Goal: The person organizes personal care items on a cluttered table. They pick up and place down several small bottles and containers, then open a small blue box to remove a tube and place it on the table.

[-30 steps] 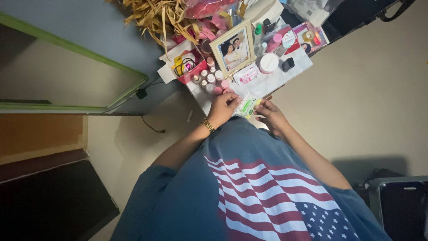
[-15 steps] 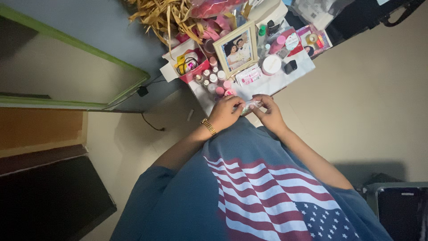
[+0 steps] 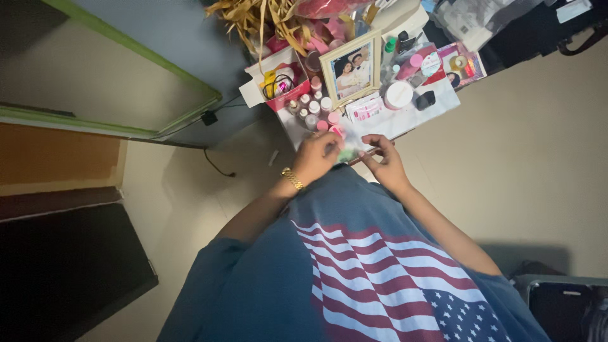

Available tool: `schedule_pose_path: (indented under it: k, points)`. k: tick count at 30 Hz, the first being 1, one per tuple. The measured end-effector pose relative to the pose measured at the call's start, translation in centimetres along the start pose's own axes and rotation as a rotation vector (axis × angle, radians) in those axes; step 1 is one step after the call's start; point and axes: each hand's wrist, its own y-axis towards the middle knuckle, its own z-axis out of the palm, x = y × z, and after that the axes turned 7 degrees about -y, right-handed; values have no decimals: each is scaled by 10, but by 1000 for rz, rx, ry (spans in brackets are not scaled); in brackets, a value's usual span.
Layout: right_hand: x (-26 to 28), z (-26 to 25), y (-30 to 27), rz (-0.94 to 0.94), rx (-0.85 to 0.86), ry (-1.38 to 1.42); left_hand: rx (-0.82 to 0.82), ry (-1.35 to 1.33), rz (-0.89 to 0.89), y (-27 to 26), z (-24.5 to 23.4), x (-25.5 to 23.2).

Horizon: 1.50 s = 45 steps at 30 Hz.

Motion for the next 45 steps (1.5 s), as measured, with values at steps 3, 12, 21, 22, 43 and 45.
schedule_pose_path:
  k: [3, 12, 21, 22, 43, 45]
  points:
    - [0, -4, -2, 34, -40, 34, -202, 120, 36, 7, -21, 9]
    - [-6, -4, -15, 197, -78, 56, -502, 393, -157, 50, -107, 49]
    - [-8, -4, -29, 239, -90, 14, -445, 488, -130, 77, -94, 106]
    - [-8, -4, -31, 252, -96, 14, -428, 530, -123, 80, -91, 109]
    - [0, -9, -45, 356, -168, 63, -359, 361, -163, 80, -66, 133]
    - [-2, -8, -43, 344, -163, 55, -385, 345, -160, 72, -66, 126]
